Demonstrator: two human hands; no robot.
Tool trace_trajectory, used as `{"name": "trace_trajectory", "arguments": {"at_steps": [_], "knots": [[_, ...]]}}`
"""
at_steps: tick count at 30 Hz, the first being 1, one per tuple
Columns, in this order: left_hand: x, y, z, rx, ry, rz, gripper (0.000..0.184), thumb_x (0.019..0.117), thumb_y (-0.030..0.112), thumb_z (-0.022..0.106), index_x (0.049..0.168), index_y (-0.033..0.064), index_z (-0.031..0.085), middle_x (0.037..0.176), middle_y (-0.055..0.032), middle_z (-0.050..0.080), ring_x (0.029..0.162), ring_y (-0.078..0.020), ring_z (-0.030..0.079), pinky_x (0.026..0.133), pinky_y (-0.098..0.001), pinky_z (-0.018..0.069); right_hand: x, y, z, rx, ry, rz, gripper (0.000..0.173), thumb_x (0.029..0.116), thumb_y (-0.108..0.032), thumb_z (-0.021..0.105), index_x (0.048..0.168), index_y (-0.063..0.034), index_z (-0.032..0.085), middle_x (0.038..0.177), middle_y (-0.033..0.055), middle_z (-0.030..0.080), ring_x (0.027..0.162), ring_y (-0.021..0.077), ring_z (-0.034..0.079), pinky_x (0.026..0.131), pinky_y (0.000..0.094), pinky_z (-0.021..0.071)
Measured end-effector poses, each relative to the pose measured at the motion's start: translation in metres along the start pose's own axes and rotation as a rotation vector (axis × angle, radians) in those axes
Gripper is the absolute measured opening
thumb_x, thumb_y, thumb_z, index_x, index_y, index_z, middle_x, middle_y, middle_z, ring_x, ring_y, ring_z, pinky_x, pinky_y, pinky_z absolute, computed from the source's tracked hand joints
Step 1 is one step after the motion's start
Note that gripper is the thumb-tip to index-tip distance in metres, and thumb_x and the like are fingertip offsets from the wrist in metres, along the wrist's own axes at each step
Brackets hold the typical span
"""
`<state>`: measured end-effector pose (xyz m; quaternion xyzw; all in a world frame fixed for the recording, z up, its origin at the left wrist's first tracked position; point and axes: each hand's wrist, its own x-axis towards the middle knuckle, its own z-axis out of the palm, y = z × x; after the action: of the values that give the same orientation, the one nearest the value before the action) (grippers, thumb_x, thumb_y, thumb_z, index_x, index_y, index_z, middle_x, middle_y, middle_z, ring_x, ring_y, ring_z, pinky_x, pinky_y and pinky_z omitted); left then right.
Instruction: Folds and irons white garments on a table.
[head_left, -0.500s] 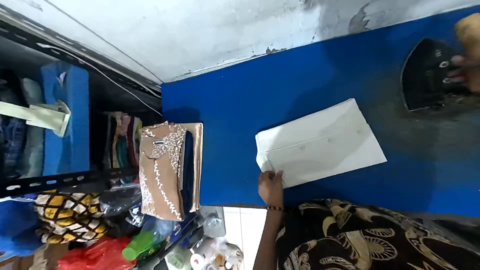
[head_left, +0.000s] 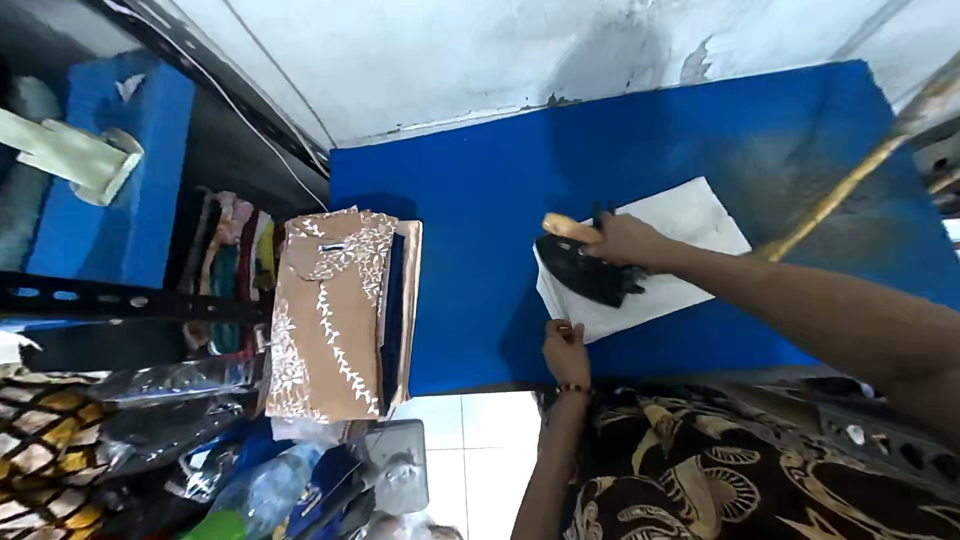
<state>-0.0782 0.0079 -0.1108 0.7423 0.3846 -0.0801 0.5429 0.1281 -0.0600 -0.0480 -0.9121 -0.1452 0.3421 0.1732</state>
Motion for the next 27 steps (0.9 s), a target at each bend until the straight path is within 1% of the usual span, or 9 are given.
{"name": "trace_trajectory", "arguments": {"at_steps": [3, 8, 10, 13, 16, 18, 22, 24, 27], "knots": [[-0.013, -0.012, -0.007, -0.097, -0.003, -0.001, 0.049, 0.0983, 0.009, 0.067, 0.138, -0.0101, 0.045, 0.112, -0.0241, 0.072, 0.1, -0.0304, 0.072, 0.092, -0.0442, 0.0566, 0.015, -0.02, 0.01, -0.037, 0.056, -0.031, 0.061, 0.0978, -0.033, 0.069, 0.141, 0.0061, 0.049, 0.123, 0.0352, 0.06, 0.11, 0.0531, 0.062, 0.089, 0.0719, 0.0485], [-0.013, -0.032, -0.017, -0.171, -0.134, 0.096, 0.05, 0.0989, 0.004, 0.064, 0.139, -0.0135, 0.04, 0.12, -0.0262, 0.069, 0.104, -0.0285, 0.071, 0.094, -0.0397, 0.0557, -0.014, -0.009, 0.022, 0.005, 0.027, 0.009, 0.051, 0.1008, -0.03, 0.067, 0.134, 0.0059, 0.053, 0.112, 0.0326, 0.064, 0.099, 0.0489, 0.066, 0.085, 0.0676, 0.0516], [-0.02, -0.038, -0.026, -0.221, -0.142, 0.13, 0.052, 0.099, 0.005, 0.064, 0.14, -0.0144, 0.039, 0.116, -0.0259, 0.07, 0.103, -0.027, 0.071, 0.094, -0.0386, 0.0551, -0.039, -0.004, 0.039, 0.014, 0.029, -0.012, 0.046, 0.1, -0.027, 0.068, 0.131, 0.0052, 0.056, 0.108, 0.0322, 0.065, 0.098, 0.0497, 0.066, 0.084, 0.0689, 0.0511], [-0.03, -0.05, -0.042, -0.364, 0.054, 0.189, 0.049, 0.0999, 0.004, 0.062, 0.139, -0.0161, 0.041, 0.11, -0.0268, 0.069, 0.098, -0.0246, 0.069, 0.091, -0.0378, 0.0553, -0.074, -0.004, 0.075, 0.007, -0.007, -0.049, 0.046, 0.099, -0.025, 0.068, 0.135, 0.0007, 0.057, 0.106, 0.0289, 0.067, 0.097, 0.0473, 0.067, 0.084, 0.0669, 0.0524], [-0.026, -0.05, -0.061, -0.514, 0.325, 0.31, 0.042, 0.1006, 0.0, 0.055, 0.135, -0.0194, 0.04, 0.111, -0.0278, 0.064, 0.099, -0.0208, 0.065, 0.09, -0.0331, 0.0533, -0.106, -0.024, 0.103, -0.122, -0.154, -0.073, 0.053, 0.1, -0.027, 0.064, 0.144, -0.0018, 0.05, 0.121, 0.0322, 0.064, 0.113, 0.0515, 0.062, 0.095, 0.0693, 0.0475], [-0.018, -0.04, -0.077, -0.618, 0.435, 0.404, 0.039, 0.1002, -0.002, 0.051, 0.133, -0.0196, 0.038, 0.11, -0.0238, 0.061, 0.1, -0.0163, 0.062, 0.091, -0.0296, 0.0524, -0.115, -0.031, 0.109, -0.176, -0.205, -0.112, 0.053, 0.1006, -0.029, 0.063, 0.144, -0.0015, 0.049, 0.123, 0.0329, 0.063, 0.116, 0.0522, 0.061, 0.096, 0.0688, 0.0466], [-0.02, -0.034, -0.126, -0.532, 0.571, 0.566, 0.039, 0.1, 0.0, 0.05, 0.133, -0.0187, 0.038, 0.114, -0.0179, 0.062, 0.103, -0.01, 0.062, 0.09, -0.0265, 0.0525, -0.109, -0.009, 0.071, -0.132, -0.166, -0.17, 0.048, 0.0976, -0.029, 0.068, 0.137, -0.003, 0.057, 0.115, 0.028, 0.066, 0.11, 0.0472, 0.064, 0.092, 0.0668, 0.0491], [-0.025, -0.046, -0.149, -0.483, 0.661, 0.644, 0.038, 0.1008, 0.001, 0.05, 0.131, -0.0185, 0.037, 0.116, -0.0127, 0.06, 0.106, -0.0044, 0.061, 0.092, -0.0237, 0.0519, -0.106, 0.02, 0.037, -0.091, -0.11, -0.191, 0.043, 0.0951, -0.024, 0.073, 0.13, -0.0027, 0.062, 0.107, 0.0265, 0.068, 0.101, 0.0457, 0.066, 0.087, 0.0661, 0.0507], [-0.027, -0.069, -0.161, -0.487, 0.814, 0.67, 0.033, 0.0997, -0.002, 0.051, 0.127, -0.0175, 0.039, 0.108, -0.0059, 0.061, 0.102, -0.0001, 0.062, 0.093, -0.0216, 0.0518, -0.088, 0.074, -0.024, -0.151, -0.067, -0.252, 0.042, 0.091, -0.02, 0.078, 0.128, -0.0046, 0.065, 0.101, 0.0235, 0.07, 0.094, 0.0434, 0.068, 0.083, 0.0665, 0.0527]]}}
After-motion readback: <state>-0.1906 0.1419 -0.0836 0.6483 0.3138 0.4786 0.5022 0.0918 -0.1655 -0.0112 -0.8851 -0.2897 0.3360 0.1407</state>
